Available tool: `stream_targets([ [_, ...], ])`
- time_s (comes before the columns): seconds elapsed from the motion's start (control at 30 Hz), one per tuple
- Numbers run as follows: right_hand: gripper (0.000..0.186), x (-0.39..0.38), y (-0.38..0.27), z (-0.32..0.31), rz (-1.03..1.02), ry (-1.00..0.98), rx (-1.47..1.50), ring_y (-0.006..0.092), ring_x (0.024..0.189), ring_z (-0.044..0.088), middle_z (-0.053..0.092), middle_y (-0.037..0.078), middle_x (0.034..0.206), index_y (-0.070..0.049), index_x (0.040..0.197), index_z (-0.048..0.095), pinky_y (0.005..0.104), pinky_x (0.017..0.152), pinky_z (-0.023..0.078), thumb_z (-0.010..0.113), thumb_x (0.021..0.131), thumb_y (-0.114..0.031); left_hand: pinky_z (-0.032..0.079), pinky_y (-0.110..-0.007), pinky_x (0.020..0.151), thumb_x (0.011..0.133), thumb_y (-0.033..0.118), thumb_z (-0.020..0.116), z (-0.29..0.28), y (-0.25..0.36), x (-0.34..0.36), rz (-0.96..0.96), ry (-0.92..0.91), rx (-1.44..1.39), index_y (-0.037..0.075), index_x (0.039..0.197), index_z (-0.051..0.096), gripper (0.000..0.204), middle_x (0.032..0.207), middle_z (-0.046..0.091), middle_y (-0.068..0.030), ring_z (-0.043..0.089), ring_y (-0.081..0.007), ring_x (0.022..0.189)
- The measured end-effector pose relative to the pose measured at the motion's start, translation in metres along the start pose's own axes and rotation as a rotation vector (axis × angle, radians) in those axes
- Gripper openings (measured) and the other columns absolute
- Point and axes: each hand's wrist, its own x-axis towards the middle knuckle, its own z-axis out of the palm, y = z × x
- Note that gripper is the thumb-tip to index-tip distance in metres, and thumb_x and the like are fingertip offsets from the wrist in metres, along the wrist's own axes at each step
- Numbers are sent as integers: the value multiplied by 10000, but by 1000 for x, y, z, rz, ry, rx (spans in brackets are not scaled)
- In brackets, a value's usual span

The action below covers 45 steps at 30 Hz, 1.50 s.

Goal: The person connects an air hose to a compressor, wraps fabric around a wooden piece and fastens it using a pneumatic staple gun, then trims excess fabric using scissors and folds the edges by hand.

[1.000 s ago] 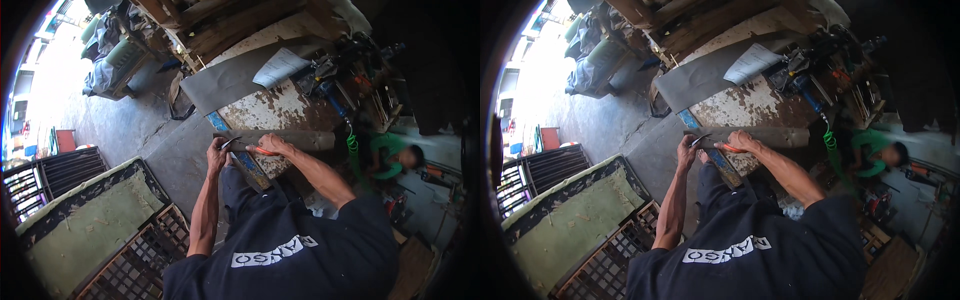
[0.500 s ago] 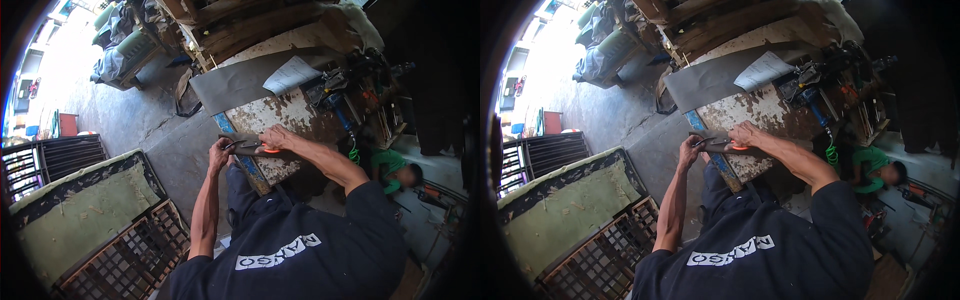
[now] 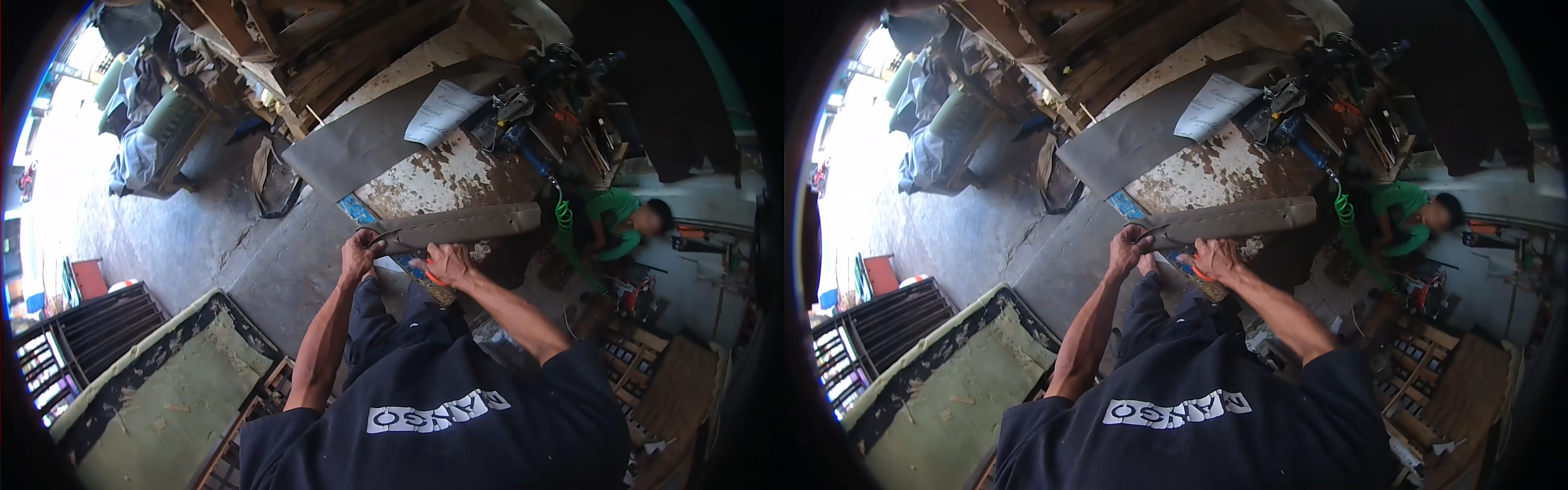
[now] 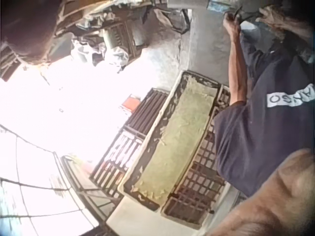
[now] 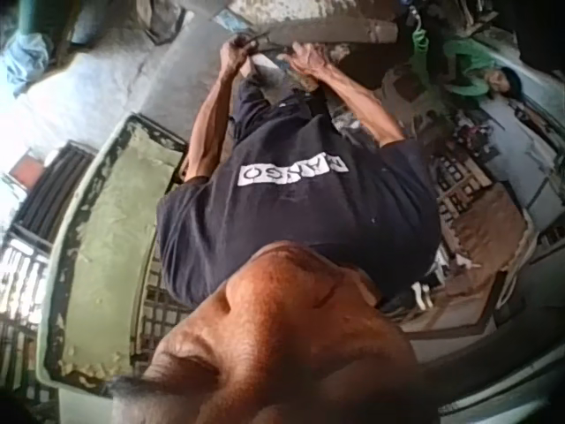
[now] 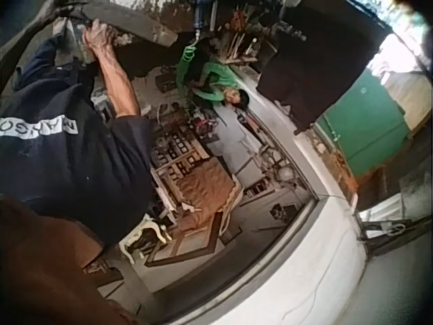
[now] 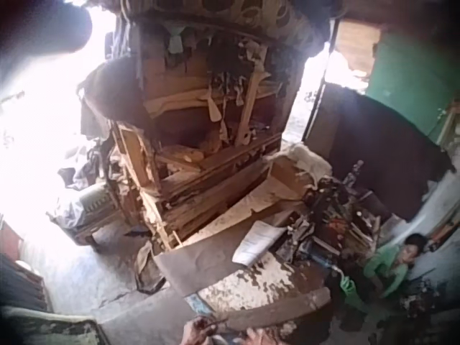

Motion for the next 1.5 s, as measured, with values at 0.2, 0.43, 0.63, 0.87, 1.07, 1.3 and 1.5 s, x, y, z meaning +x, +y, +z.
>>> stream_targets([
  [0.2,677,-10,-43,47,466,118,1,449,703,687,671,259,710,-40,941,665,554,634,537,538,868,-701,523,-312,745,810,154,761,-5,-2,5,7,-80,-65,39,935,692,183,836,731,-63,678,-151,781],
  [0.43,701,-5,-74,67,624,202,121,475,715,673,662,268,733,-26,1027,619,548,603,519,526,876,-704,524,-315,755,798,182,769,-7,-2,7,30,-76,-9,40,943,695,216,834,728,-71,685,-159,791],
  [0.63,687,-8,-80,49,706,132,330,499,828,659,662,308,845,13,999,624,552,703,527,585,869,-661,512,-385,772,804,197,746,-9,9,3,68,-98,145,40,1007,675,266,889,706,-123,671,-265,858],
  [0.87,656,-51,-71,37,703,144,489,412,951,666,698,241,969,9,1039,691,470,838,510,596,881,-620,408,-400,769,797,143,578,9,30,-3,873,123,775,154,1051,658,266,945,520,-88,528,-268,921],
  [1.07,660,-53,-66,52,784,174,490,414,975,661,689,264,992,-7,1052,699,467,859,502,530,911,-629,412,-378,788,805,184,577,5,29,25,1016,-232,815,189,1028,696,253,929,544,-83,554,-244,952],
  [1.3,661,-44,-80,69,784,235,737,433,897,657,657,284,879,26,858,648,450,750,495,582,887,-631,445,-474,887,833,72,500,11,17,24,915,-231,642,9,1036,613,241,1032,541,-188,533,-366,1028],
  [1.5,556,-42,-56,40,654,228,226,384,865,677,676,222,849,-23,873,634,512,752,510,690,827,-574,462,-489,882,809,21,509,8,18,27,922,-320,664,-13,1039,570,241,1045,512,-220,515,-411,994],
])
